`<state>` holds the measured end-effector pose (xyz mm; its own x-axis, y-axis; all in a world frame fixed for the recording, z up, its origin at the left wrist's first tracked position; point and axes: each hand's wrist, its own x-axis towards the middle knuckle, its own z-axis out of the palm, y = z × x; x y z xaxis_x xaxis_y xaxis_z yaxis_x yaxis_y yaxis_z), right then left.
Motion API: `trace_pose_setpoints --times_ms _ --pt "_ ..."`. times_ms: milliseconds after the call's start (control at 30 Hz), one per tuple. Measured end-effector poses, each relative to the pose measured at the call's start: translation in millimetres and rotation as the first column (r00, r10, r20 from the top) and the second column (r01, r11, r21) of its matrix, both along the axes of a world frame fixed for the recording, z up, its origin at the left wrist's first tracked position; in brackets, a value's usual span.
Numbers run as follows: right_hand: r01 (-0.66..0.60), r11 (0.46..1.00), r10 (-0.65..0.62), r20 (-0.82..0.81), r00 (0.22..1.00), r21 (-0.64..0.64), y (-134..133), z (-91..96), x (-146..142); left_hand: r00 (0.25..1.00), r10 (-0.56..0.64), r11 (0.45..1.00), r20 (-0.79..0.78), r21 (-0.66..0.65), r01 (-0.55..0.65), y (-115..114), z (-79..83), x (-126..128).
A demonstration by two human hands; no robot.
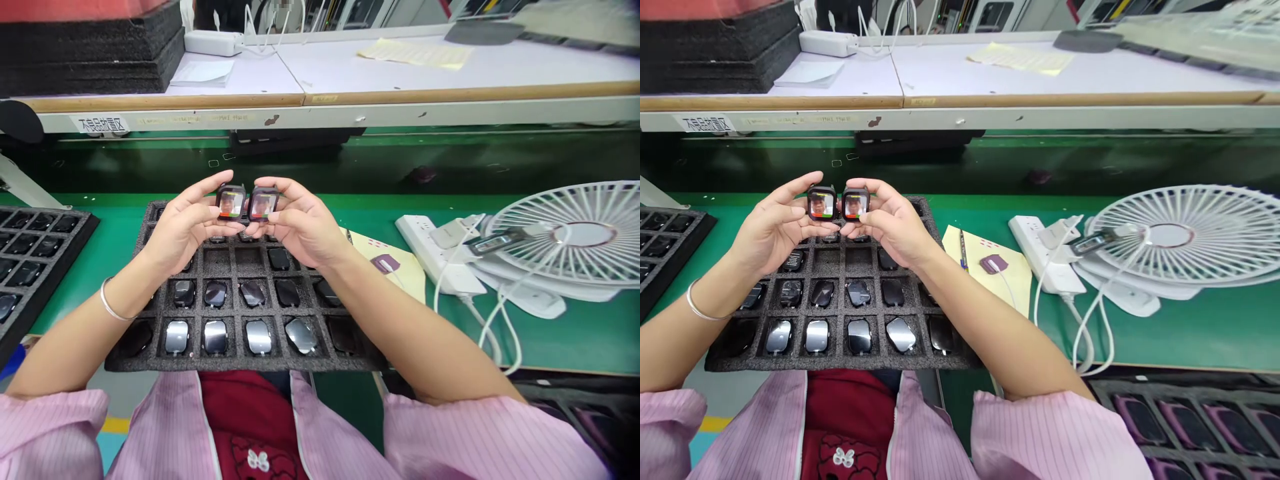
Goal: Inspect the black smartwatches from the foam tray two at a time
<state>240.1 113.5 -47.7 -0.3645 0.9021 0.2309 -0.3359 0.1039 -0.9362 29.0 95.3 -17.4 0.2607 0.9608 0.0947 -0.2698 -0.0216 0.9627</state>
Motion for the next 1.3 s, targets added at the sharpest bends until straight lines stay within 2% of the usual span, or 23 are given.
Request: trace_pose_setpoints --times_ms 267,567,767,1067,1300 --pt "0.016 0.991 -0.018 0.012 1.0 0.133 -29 36.6 -5 0.997 0.058 0.993 0.052 0.104 -0.063 -32 30.4 0" --pt "-0.027 0.964 0.028 0.002 1.0 0.263 -79 70.8 -6 0.998 0.028 0.973 0.048 0.229 -0.038 -85 62.0 -3" --pt "-0.022 0.943 0.015 0.023 1.0 0.333 -105 92.3 -6 0.998 0.032 0.951 0.05 0.305 -0.045 -108 79.3 -2" --pt "-0.003 0.893 -0.041 0.088 0.995 0.45 -126 114.7 -4 0.998 0.049 0.922 0.048 0.383 -0.064 -123 100.2 2" --pt "0.046 0.872 -0.103 0.09 0.991 0.488 -120 127.8 -3 0.991 0.067 0.9 0.119 0.421 -0.112 -111 106.1 9"
